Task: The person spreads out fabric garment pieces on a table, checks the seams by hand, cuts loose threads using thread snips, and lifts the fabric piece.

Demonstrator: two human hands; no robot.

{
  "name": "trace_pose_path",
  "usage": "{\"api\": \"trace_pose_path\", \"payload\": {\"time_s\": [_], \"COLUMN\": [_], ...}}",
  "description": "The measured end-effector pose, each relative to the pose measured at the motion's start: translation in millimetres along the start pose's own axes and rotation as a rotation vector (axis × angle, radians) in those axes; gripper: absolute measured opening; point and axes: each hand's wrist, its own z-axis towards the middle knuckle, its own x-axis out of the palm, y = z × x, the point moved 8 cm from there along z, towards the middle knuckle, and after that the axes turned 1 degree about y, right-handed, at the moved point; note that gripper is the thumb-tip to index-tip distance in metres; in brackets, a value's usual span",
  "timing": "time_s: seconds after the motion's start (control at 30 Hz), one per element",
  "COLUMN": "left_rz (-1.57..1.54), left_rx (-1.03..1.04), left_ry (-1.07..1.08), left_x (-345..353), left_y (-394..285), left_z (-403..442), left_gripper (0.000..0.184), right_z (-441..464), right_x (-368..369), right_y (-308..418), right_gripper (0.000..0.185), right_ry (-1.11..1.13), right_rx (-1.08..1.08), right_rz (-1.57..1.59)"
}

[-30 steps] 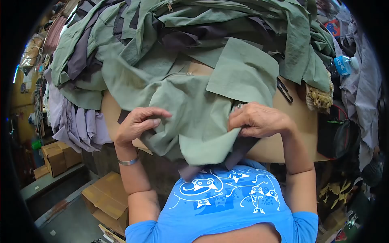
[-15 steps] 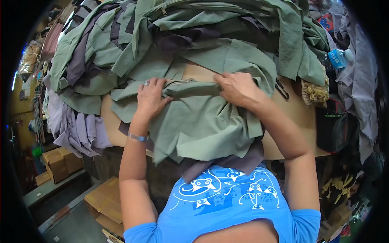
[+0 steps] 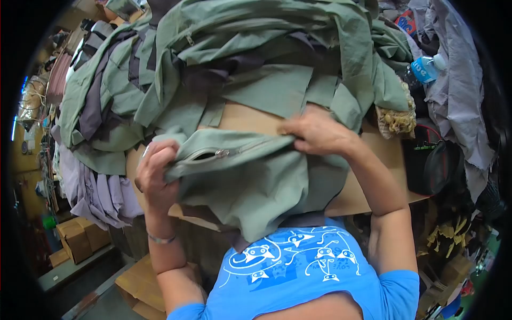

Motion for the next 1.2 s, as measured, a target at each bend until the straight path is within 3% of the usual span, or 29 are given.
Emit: {"api": "trace_pose_path", "payload": {"time_s": [0.03,0.1,0.13,0.23,0.27,0.3,0.33,0.37,0.4,0.43,0.47,0.5,0.53,0.63,0.67,0.7,0.73,0.77,0.83,0.87,0.93,0.97,1.03,1.07,1.13,1.2], "left_rz": [-0.093,-0.299,-0.112,-0.240,-0.209,0.126,0.450,0.664,0.749,0.878,0.828,0.963,1.017,1.161,1.044,0.940,0.908,0.700,0.349,0.188,-0.134,-0.444,0.051,0.365,0.780,1.148], "left_rx": [-0.010,-0.212,-0.342,-0.286,-0.345,-0.388,-0.139,0.063,-0.141,-0.197,0.224,0.383,0.246,-0.164,0.147,0.197,0.215,-0.095,-0.207,-0.235,-0.287,-0.472,-0.186,-0.038,-0.358,-0.674], "left_ry": [-0.025,0.065,0.243,0.792,0.815,0.873,0.534,0.280,0.131,-0.153,-0.394,-0.597,-0.522,-0.293,-0.436,-0.350,-0.273,-0.002,0.133,0.164,0.217,0.167,-0.295,-0.347,-0.336,-0.097], "left_x": [-9.4,-28.2,-34.9,-2.5,5.4,1.8,-18.9,-40.7,-68.2,-95.7,-113.7,-110.1,-100.1,-56.4,-28.1,-0.4,29.6,66.2,123.8,120.6,103.4,79.7,-11.5,-46.8,-106.1,-152.4], "left_y": [-4.1,16.4,28.7,42.5,59.9,81.8,78.1,80.9,72.5,53.4,15.7,-18.0,-5.3,70.7,66.4,115.8,108.7,152.5,182.3,186.7,186.0,197.9,203.1,215.8,265.6,324.2], "left_z": [5.1,0.5,-0.3,22.6,31.0,45.3,75.9,107.7,145.3,168.5,186.4,191.5,204.5,228.2,217.1,218.8,207.7,197.4,156.1,153.4,156.4,157.0,161.3,154.5,123.6,82.5], "left_gripper": [0.032,0.032,0.036,0.038,0.037,0.037,0.039,0.040,0.034,0.032,0.033,0.028,0.030,0.040,0.030,0.040,0.048,0.052,0.050,0.051,0.053,0.041,0.024,0.023,0.029,0.035], "right_z": [0.9,-14.8,-21.2,-28.1,-18.6,-6.3,-9.7,-4.5,-6.4,-7.5,-22.4,-39.6,-57.9,-28.2,-14.1,-0.7,8.5,21.8,40.2,43.2,39.3,40.3,37.5,31.2,20.4,8.6], "right_x": [19.3,-2.2,-19.3,-58.0,-68.2,-89.6,-130.5,-176.8,-238.5,-279.3,-299.7,-311.1,-315.9,-306.8,-292.1,-276.3,-251.1,-228.2,-164.3,-139.3,-140.2,-140.9,-156.3,-163.2,-159.9,-142.4], "right_y": [-2.7,23.1,23.3,14.1,4.6,-7.3,-0.1,-2.7,-12.1,-16.3,-3.2,41.5,82.2,24.6,-6.7,-38.3,-45.3,-79.5,-143.3,-163.1,-164.2,-163.2,-158.4,-136.7,-105.7,-68.6], "right_gripper": [0.023,0.026,0.027,0.030,0.032,0.033,0.036,0.038,0.037,0.037,0.033,0.030,0.028,0.034,0.037,0.042,0.048,0.049,0.050,0.066,0.066,0.067,0.064,0.059,0.057,0.053], "right_ry": [0.245,0.120,0.130,0.197,0.269,0.077,-0.442,-0.714,-0.764,-0.542,-0.893,-1.233,-1.473,-1.391,-1.278,-1.162,-1.134,-0.981,-0.603,-0.476,-0.518,-0.537,-0.536,-0.642,-0.806,-0.908], "right_rx": [0.064,-0.118,-0.122,-0.166,-0.005,0.034,-0.184,-0.212,0.377,0.613,0.475,0.194,-0.133,-0.055,0.007,0.062,0.015,0.133,0.430,0.446,0.424,0.412,0.433,0.410,0.270,0.137], "right_rz": [0.034,0.123,0.204,0.358,0.142,-0.138,-0.375,-0.586,-0.647,-1.353,-1.180,-0.943,-0.762,-0.935,-0.967,-0.995,-1.026,-0.902,-0.752,-0.695,-0.693,-0.687,-0.671,-0.761,-0.721,-0.648]}}
